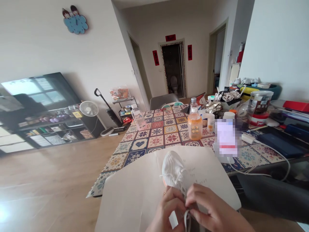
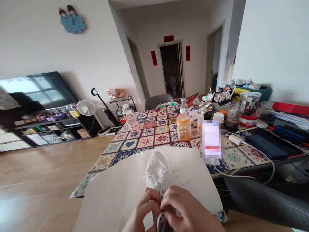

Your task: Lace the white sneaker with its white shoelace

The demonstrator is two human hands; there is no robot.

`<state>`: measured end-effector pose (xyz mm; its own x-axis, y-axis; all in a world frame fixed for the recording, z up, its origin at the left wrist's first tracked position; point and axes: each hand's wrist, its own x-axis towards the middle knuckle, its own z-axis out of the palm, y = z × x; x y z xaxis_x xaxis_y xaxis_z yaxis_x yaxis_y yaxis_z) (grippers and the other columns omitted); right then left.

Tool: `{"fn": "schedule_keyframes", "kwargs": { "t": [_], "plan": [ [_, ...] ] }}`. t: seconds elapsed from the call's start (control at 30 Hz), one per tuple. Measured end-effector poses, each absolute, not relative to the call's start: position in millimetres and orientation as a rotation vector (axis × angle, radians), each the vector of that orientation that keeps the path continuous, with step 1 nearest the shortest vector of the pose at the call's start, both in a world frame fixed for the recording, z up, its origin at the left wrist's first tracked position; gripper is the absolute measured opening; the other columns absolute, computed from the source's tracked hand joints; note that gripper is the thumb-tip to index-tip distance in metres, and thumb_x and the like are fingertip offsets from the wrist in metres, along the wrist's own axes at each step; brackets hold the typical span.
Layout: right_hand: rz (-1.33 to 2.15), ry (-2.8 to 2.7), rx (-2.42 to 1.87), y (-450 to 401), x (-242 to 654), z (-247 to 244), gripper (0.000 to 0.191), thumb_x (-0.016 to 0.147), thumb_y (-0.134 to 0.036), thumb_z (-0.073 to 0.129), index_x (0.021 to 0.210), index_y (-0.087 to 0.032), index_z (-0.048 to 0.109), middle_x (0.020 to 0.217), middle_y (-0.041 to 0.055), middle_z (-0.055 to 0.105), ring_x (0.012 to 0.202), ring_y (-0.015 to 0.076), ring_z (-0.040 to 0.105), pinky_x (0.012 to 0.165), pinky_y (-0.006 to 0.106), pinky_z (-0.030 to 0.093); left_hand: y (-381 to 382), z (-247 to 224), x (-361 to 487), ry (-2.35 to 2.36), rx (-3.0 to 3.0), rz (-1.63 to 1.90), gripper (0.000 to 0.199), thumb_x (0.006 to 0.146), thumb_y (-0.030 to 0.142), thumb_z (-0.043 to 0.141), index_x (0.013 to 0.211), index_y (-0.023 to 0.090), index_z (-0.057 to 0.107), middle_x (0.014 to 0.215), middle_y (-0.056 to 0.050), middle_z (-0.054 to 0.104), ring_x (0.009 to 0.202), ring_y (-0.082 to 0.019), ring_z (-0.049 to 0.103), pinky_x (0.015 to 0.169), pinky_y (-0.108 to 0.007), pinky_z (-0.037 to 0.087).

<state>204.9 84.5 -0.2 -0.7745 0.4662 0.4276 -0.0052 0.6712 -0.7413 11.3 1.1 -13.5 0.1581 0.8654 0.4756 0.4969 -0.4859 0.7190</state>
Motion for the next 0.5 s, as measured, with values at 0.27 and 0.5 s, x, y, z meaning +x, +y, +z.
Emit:
{"fn": "schedule_keyframes", "kwargs": {
  "t": [0.27, 0.5],
  "plan": [
    [1.047, -2.452, -0.315, 86.0, 205.9, 6.6, 0.026, 0.094, -0.008, 0.046, 0.101, -0.022, 0.066, 0.107, 0.0082, 0.066, 0.095, 0.0203, 0.067, 0.084, 0.030, 0.054, -2.6, -12.8, 2.6, 1.116, 1.806, 1.215, 0.021, 0.086, 0.015, 0.069, 0.071, 0.020, 0.055, 0.091, -0.005, 0.057, 0.091, -0.022, 0.057, 0.084, -0.033, 0.045],
    [1.150, -2.525, -0.215, 94.2, 206.1, 2.4, 0.006, 0.093, -0.022, 0.067, 0.096, -0.020, 0.072, 0.114, 0.0092, 0.063, 0.106, 0.0244, 0.064, 0.091, 0.034, 0.051, -5.2, -27.7, -1.9, 0.688, 1.445, 1.406, 0.034, 0.091, 0.042, 0.070, 0.071, 0.020, 0.057, 0.093, -0.002, 0.051, 0.087, -0.019, 0.053, 0.078, -0.032, 0.041]
  ]
}}
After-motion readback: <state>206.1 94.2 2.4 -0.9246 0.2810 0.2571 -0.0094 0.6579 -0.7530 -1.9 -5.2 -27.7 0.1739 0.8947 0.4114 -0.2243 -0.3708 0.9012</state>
